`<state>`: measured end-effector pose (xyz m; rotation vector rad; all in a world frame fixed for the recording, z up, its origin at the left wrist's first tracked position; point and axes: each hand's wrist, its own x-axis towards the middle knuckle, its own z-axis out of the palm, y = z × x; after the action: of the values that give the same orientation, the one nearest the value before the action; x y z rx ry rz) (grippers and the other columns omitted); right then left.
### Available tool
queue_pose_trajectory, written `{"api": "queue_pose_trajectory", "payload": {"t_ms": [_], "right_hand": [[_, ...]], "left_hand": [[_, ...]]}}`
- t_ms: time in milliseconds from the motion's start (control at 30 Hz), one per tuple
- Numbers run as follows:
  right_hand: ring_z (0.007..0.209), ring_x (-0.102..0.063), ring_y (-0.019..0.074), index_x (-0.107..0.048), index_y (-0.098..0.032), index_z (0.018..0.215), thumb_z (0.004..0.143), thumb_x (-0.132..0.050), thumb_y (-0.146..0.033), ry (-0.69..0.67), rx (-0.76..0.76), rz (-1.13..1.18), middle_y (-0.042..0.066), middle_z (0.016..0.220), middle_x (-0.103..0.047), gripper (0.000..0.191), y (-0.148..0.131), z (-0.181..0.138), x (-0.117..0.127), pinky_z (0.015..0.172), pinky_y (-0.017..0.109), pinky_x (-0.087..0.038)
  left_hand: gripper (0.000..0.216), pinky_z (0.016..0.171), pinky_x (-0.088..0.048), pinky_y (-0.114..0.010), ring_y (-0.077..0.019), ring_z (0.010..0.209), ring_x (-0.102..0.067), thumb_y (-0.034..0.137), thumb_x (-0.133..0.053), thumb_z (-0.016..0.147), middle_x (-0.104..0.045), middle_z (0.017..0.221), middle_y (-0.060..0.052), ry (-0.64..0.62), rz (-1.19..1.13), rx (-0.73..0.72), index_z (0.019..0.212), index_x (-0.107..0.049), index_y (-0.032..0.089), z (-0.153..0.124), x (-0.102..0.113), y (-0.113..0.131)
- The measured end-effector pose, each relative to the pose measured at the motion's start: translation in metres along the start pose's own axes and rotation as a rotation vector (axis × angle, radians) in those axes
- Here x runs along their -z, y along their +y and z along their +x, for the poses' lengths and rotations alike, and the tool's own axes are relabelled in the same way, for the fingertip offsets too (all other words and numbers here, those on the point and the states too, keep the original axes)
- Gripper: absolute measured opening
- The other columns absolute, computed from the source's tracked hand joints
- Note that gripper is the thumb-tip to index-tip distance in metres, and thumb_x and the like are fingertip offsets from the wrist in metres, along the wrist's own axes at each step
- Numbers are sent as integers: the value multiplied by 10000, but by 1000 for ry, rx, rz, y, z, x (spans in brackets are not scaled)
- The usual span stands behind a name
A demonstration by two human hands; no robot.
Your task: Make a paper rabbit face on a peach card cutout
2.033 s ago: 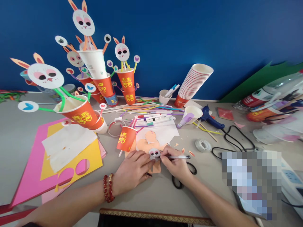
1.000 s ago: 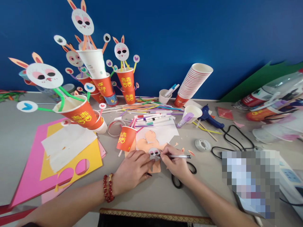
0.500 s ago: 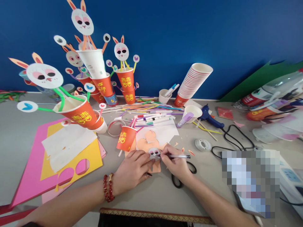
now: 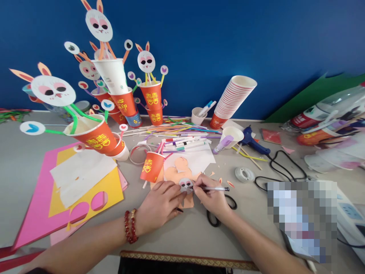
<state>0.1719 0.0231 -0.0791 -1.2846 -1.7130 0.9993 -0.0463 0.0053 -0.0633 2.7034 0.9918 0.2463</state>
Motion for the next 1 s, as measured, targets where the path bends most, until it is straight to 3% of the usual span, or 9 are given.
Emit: {"api": "queue_pose_trajectory", "payload": {"t_ms": [533, 767, 1000], "right_hand": [[435, -393, 86, -477, -209, 650, 792, -516, -150, 22, -18, 75, -62, 555, -429, 158, 4, -1, 0, 418, 209, -302], [533, -534, 122, -536, -203, 739, 852, -531, -209, 68, -44, 233, -28, 622, -536, 114, -1, -1, 2, 492, 229, -426], [673, -635, 158, -572, -211, 966, 915, -560, -298, 114, -10, 305, 52, 842, -671, 102, -9, -7, 8, 564, 261, -511]], "left_hand": [[474, 999, -354, -432, -272, 1173, -463, 351, -580, 911, -562, 1282, -75, 9, -1, -3, 1354, -466, 225, -1, -1, 0], [473, 1002, -373, -425, -259, 1178, -463, 348, -601, 896, -565, 1273, -71, 24, 3, -9, 1338, -480, 230, -2, -2, -2], [384, 984, -416, -427, -258, 1165, -478, 241, -553, 894, -540, 1298, -98, 107, -100, 6, 1277, -535, 222, -1, 2, -2]]}}
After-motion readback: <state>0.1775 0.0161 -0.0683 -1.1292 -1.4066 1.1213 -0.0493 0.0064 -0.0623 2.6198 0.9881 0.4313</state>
